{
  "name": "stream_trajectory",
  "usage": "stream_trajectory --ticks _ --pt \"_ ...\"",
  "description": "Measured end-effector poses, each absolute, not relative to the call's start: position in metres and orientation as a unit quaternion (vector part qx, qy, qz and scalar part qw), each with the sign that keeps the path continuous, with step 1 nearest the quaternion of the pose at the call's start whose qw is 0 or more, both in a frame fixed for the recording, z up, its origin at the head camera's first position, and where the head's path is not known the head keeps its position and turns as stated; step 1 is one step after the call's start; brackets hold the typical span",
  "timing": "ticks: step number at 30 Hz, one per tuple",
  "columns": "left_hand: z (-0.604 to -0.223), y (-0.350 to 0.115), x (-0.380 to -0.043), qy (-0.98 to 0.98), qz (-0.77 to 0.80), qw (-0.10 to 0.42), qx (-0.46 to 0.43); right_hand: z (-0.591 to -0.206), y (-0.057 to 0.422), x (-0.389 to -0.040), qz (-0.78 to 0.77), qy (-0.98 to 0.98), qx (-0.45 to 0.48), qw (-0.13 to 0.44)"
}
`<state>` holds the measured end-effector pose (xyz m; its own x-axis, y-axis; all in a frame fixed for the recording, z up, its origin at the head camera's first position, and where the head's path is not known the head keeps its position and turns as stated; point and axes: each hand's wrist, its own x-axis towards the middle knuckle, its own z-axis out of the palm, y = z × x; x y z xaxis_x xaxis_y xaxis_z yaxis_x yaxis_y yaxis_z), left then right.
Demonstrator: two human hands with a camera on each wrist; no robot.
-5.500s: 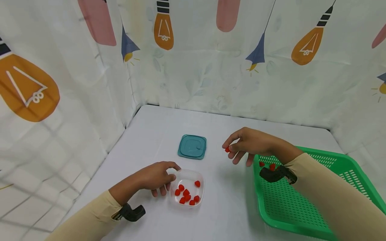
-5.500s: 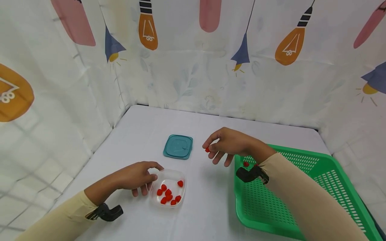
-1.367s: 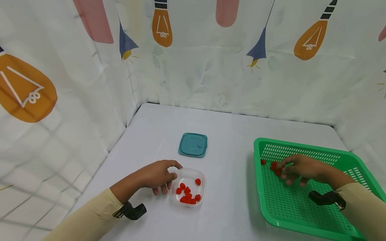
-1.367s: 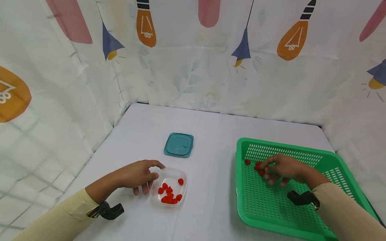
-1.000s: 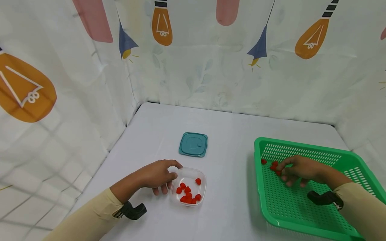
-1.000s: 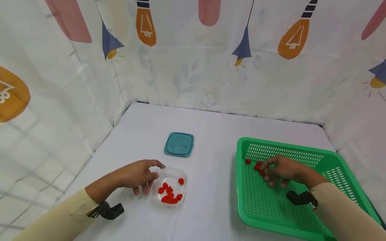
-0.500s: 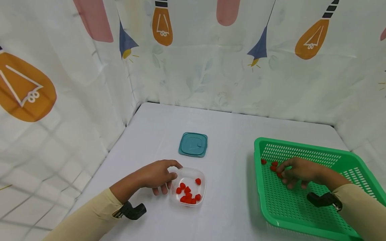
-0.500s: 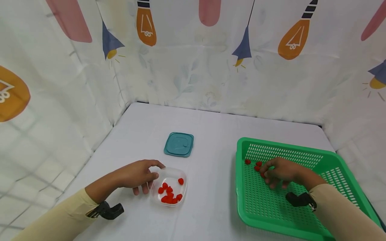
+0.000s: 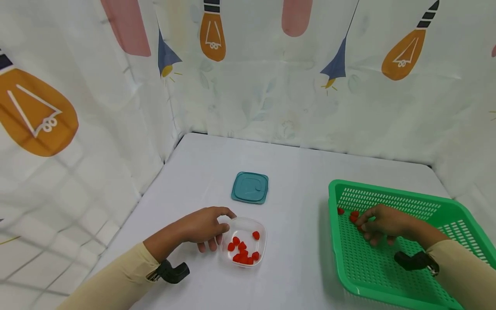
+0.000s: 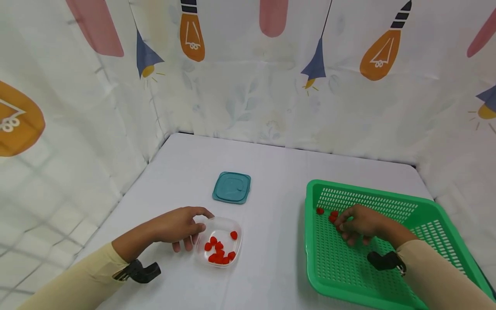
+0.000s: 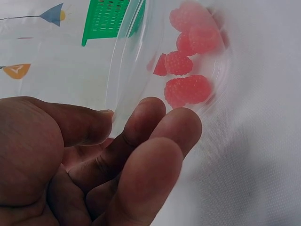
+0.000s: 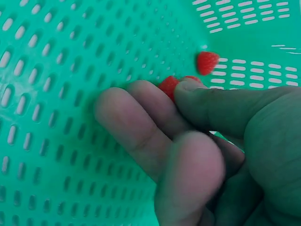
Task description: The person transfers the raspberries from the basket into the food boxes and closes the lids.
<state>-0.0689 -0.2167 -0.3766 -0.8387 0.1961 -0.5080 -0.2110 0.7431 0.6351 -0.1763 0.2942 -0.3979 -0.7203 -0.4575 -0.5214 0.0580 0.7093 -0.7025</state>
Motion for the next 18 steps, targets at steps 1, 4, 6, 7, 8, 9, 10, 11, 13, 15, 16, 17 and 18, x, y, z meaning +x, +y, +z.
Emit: stream_trajectory --ticks 1,4,6,7,8,9,10,11,13,15,16,17,18 --pt "-0.376 -0.216 -0.069 0.89 0.358 0.284 -0.005 -0.396 0.294 -0.176 -0.365 0.853 -0.121 0.353" --pt "-0.375 -0.216 -0.069 0.891 0.354 0.283 -0.008 -0.388 0.292 -0.177 -0.376 0.848 -0.134 0.349" --pt "-0.375 -0.215 -0.069 0.892 0.351 0.283 -0.01 -0.381 0.291 -0.179 -0.387 0.843 -0.137 0.347" --pt "-0.374 -0.215 -0.069 0.893 0.351 0.283 -0.01 -0.378 0.29 -0.18 -0.392 0.841 -0.137 0.348" --pt "-0.374 -0.215 -0.068 0.893 0.351 0.283 -0.01 -0.375 0.29 -0.181 -0.397 0.838 -0.136 0.349" --pt "-0.374 -0.215 -0.068 0.892 0.351 0.283 -0.01 -0.371 0.289 -0.182 -0.401 0.836 -0.135 0.349" --pt "-0.374 -0.215 -0.068 0.892 0.352 0.283 -0.009 -0.368 0.289 -0.183 -0.405 0.834 -0.132 0.35" --pt "-0.374 -0.215 -0.068 0.892 0.352 0.283 -0.009 -0.364 0.288 -0.184 -0.409 0.833 -0.131 0.349" --pt "-0.373 -0.215 -0.067 0.892 0.353 0.283 -0.008 -0.356 0.285 -0.186 -0.415 0.831 -0.133 0.347" --pt "-0.373 -0.215 -0.067 0.892 0.352 0.283 -0.006 -0.348 0.282 -0.188 -0.418 0.829 -0.137 0.345" --pt "-0.373 -0.215 -0.067 0.893 0.352 0.282 -0.006 -0.344 0.279 -0.189 -0.42 0.828 -0.139 0.344" --pt "-0.373 -0.215 -0.067 0.893 0.351 0.282 -0.005 -0.34 0.277 -0.19 -0.42 0.828 -0.141 0.344" --pt "-0.373 -0.215 -0.067 0.893 0.351 0.282 -0.005 -0.336 0.275 -0.191 -0.421 0.826 -0.143 0.346"
